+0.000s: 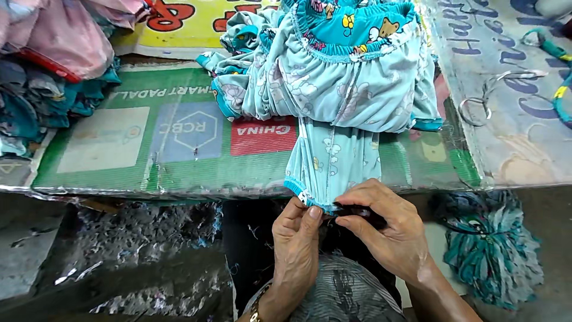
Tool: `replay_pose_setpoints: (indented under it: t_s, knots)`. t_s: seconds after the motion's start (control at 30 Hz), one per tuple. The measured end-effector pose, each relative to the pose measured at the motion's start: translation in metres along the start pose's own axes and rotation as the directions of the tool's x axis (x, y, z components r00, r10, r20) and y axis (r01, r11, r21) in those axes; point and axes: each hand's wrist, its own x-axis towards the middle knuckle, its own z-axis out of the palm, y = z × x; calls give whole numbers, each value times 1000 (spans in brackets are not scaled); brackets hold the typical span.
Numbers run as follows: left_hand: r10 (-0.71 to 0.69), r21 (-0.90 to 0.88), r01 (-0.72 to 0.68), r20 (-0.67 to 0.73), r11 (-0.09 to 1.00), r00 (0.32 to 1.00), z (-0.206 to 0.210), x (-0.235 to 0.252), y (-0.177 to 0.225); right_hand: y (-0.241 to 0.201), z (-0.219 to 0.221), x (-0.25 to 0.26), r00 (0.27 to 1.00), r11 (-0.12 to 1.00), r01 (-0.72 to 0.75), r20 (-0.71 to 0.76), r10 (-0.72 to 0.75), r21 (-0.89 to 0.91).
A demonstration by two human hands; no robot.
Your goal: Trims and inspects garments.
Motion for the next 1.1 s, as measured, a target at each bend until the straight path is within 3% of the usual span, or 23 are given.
replay_pose_setpoints:
  t_s: [0.3, 0.6, 1.1]
  knots:
    - [-129, -70, 132, 44, 989, 991, -4, 2, 2, 5, 7, 0, 998, 996, -60, 27, 58, 69]
    - [28, 158, -37, 59, 987, 998, -8, 4, 1, 3, 11, 3, 998, 996, -47, 32, 45, 82]
    - [-8, 136, 0, 63, 991, 998, -9, 1, -5, 10, 16, 0, 998, 976, -61, 29, 56, 211]
